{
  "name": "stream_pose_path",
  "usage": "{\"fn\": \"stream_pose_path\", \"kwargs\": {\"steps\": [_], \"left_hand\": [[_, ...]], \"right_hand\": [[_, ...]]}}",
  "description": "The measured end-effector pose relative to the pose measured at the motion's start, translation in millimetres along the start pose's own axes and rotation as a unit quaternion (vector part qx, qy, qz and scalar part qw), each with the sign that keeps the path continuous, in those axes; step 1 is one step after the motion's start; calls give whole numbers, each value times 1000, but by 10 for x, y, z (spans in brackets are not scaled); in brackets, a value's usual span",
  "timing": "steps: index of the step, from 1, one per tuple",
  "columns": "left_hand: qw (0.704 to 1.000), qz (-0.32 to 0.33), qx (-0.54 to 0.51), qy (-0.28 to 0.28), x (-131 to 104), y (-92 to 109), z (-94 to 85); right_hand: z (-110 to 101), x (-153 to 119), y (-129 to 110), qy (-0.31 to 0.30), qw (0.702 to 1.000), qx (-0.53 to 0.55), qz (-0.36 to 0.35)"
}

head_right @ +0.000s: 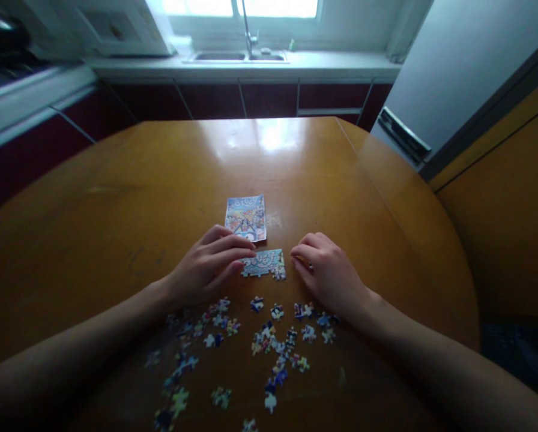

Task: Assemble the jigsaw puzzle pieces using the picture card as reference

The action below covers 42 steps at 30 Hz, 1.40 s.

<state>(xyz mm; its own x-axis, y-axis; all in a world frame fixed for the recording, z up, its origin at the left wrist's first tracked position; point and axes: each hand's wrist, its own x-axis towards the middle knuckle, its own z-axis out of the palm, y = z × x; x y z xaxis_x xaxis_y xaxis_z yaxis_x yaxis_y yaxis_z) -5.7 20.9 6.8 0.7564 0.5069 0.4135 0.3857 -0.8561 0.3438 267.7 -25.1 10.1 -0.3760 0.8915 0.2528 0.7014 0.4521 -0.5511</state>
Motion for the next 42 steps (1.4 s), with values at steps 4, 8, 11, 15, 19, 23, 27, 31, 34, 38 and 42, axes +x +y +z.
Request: {"fn": "stream_pose_path", "kwargs": {"steps": [4, 8, 11, 15, 19, 23, 27, 31, 34, 38, 42], "left_hand": [[1000, -4, 12, -16, -47, -40, -36], [999, -11, 18, -30, -48, -59, -38], [1000, -16, 20, -18, -46, -80, -26], [999, -22, 22, 26, -56, -120, -4], [998, -21, 20, 61, -54, -139, 17], [998, -11, 14, 66, -50, -136, 23], [997, 2, 1, 76, -49, -130, 17], [997, 15, -17, 76, -42, -113, 6], [997, 31, -33, 55, -35, -97, -6], [998, 54, -36, 5, -32, -84, -21], [997, 69, -27, -37, -33, -71, -25]], "right_hand": [[43, 3, 7, -16, 999, -9, -33], [88, 17, -11, -28, 998, -7, -48], [111, 32, -7, -32, 998, -4, -56], [147, 35, 13, -35, 997, -14, -69], [176, 27, 17, -38, 996, -28, -75], [173, 25, 9, -15, 996, -14, -83], [171, 22, 13, -28, 996, -18, -85], [175, 22, 11, -24, 996, 6, -84], [147, 39, 15, 19, 997, 29, -65], [49, 66, 57, 54, 998, 25, -32], [-33, 64, 91, 64, 998, 21, -16]]}}
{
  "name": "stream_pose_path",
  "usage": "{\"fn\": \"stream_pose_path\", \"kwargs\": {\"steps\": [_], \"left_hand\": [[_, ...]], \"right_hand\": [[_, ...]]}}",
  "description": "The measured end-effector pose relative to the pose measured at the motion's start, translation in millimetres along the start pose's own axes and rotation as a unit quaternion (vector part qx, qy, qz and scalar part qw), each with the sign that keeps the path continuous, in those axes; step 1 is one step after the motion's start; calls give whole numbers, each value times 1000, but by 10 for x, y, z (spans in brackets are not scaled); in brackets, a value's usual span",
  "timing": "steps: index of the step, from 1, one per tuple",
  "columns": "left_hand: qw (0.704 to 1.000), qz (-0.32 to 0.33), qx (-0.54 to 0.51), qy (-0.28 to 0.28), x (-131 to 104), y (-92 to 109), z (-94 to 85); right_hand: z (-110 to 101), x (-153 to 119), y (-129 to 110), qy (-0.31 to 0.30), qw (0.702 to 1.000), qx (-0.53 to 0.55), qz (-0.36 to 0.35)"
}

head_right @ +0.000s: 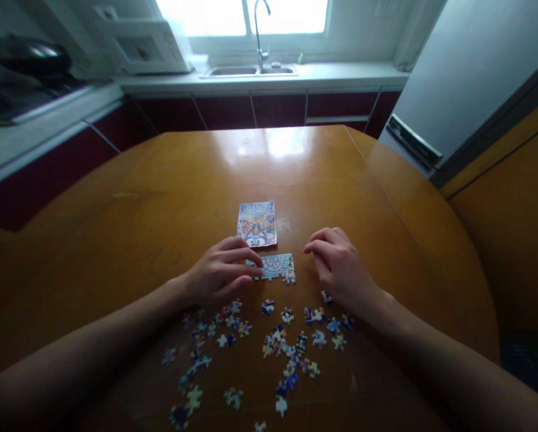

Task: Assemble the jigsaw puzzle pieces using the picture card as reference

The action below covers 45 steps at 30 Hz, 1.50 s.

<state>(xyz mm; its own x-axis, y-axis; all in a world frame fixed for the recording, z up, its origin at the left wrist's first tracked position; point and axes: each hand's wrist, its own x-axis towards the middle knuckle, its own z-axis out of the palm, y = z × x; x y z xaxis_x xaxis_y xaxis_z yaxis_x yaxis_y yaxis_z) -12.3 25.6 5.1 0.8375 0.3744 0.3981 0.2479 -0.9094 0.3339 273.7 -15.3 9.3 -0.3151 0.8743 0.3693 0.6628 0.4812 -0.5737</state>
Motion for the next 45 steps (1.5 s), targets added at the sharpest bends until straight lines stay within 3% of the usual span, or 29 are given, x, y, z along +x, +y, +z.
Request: {"fn": "stream_pose_path", "kwargs": {"steps": [3, 7, 13, 18, 30, 45], "left_hand": [[1000, -14, 23, 8, -1, 15, 18], [993, -71, 65, 65, -6, 27, 54], [987, -107, 96, 77, -17, 16, 59], [987, -109, 93, 72, -22, 13, 58], [980, -114, 69, 149, -12, -11, 76], [979, -126, 61, 150, -9, -34, 62]], "right_hand": [[11, -19, -15, -13, 1000, -5, 5], [92, -41, -63, -61, 998, -1, -1], [165, -30, -71, -90, 996, 7, -20], [173, -31, -81, -100, 994, 6, -42], [213, -20, -93, -118, 992, -2, -35], [171, -27, -89, -127, 991, -14, -29]]}}
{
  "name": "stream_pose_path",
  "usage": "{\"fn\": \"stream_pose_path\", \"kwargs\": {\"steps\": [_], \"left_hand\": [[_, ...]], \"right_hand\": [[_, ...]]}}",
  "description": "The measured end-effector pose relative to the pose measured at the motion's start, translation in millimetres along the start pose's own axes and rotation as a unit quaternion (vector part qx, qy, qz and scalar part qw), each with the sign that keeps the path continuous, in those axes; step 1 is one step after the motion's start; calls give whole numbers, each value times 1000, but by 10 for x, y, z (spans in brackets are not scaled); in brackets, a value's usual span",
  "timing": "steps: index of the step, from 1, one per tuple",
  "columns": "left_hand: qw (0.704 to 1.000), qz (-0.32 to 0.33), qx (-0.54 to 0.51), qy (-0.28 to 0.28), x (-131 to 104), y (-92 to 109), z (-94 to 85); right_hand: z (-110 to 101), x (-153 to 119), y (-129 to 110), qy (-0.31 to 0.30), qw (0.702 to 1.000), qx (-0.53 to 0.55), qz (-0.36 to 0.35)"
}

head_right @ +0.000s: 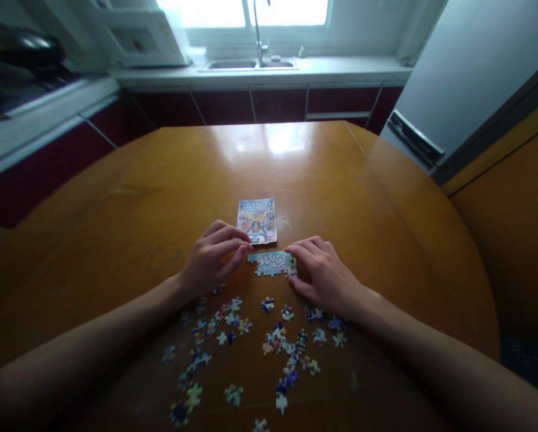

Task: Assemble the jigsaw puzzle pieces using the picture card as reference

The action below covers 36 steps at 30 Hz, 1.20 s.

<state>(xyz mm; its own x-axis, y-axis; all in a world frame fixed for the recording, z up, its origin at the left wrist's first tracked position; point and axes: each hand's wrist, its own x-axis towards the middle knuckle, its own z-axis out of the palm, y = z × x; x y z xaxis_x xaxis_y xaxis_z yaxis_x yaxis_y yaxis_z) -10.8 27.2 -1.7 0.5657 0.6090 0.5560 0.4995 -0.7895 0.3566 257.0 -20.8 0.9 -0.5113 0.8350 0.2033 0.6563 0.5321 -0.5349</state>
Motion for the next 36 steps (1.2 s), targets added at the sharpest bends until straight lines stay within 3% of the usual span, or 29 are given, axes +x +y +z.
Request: {"fn": "stream_pose_path", "kwargs": {"steps": [8, 12, 18, 24, 31, 34, 36], "left_hand": [[997, -29, 37, -62, 8, -29, -3], [994, -44, 37, -89, 6, -47, 6], [999, -22, 19, -27, -4, -55, -8], [999, -20, -2, 46, -7, -46, -15], [997, -35, -26, 67, -2, -49, -24], [997, -33, -34, 67, 1, -53, -24], [997, -29, -40, 67, 8, -51, -22]], "right_hand": [[-85, 4, 72, 107, 993, 32, 33], [-91, 0, 113, 125, 991, 35, 45], [-144, -2, 116, 139, 988, 30, 53], [-327, -9, 213, 179, 981, 19, 66], [-526, -29, 266, 214, 970, -11, 110], [-553, -44, 274, 189, 974, -12, 121], [-537, -61, 271, 139, 982, 3, 127]]}}
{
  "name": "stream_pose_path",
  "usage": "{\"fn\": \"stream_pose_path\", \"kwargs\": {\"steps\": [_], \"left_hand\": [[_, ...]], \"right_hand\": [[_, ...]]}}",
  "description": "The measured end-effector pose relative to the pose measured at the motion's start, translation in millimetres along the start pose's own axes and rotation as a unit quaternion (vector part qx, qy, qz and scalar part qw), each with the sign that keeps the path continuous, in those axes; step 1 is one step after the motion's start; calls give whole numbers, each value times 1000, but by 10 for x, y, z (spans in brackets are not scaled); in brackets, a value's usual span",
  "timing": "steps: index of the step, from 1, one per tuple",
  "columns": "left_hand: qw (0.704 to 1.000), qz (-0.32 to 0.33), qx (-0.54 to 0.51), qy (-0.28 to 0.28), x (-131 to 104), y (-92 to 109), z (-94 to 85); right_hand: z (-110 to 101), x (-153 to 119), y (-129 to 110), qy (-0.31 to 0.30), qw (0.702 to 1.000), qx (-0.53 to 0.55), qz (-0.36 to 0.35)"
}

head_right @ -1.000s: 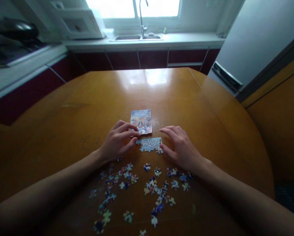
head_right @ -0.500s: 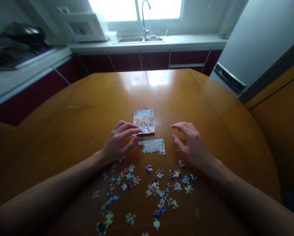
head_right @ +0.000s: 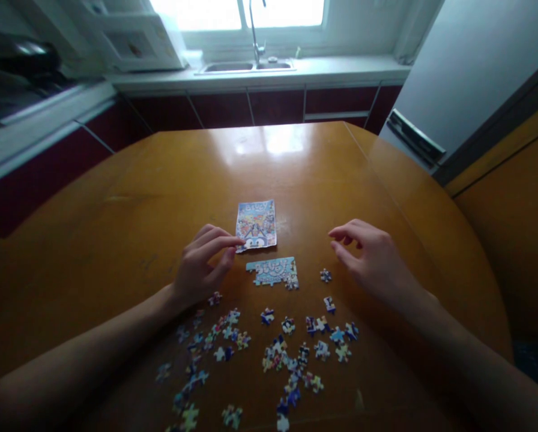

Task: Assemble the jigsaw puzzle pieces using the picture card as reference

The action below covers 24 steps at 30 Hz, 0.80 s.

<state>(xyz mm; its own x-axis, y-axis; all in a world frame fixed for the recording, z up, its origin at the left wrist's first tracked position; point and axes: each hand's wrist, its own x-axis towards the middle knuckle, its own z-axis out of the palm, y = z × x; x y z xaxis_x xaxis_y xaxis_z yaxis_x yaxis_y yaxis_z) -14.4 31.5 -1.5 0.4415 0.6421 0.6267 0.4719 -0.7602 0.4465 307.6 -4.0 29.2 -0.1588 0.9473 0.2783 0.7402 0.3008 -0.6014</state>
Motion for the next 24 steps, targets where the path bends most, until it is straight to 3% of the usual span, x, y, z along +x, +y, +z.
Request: {"fn": "stream_pose_path", "kwargs": {"steps": [4, 8, 13, 19, 21, 24], "left_hand": [[1000, -4, -7, 0, 14, 4, 9], [1000, -10, -8, 4, 15, 2, 11], [1000, -6, -12, 0, 9, -3, 10], [1000, -9, -22, -7, 6, -5, 15], [999, -5, -32, -15, 11, 1, 16], [999, 3, -44, -24, 20, 17, 18]], "right_hand": [[81, -75, -13, -135, 991, 3, 16], [142, -130, -37, -226, 973, -43, 22], [81, -133, -107, -292, 953, -68, 36], [-13, -135, -191, -370, 927, -54, 0], [-18, -129, -189, -375, 926, -46, -10], [-9, -115, -152, -334, 941, -47, -5]]}}
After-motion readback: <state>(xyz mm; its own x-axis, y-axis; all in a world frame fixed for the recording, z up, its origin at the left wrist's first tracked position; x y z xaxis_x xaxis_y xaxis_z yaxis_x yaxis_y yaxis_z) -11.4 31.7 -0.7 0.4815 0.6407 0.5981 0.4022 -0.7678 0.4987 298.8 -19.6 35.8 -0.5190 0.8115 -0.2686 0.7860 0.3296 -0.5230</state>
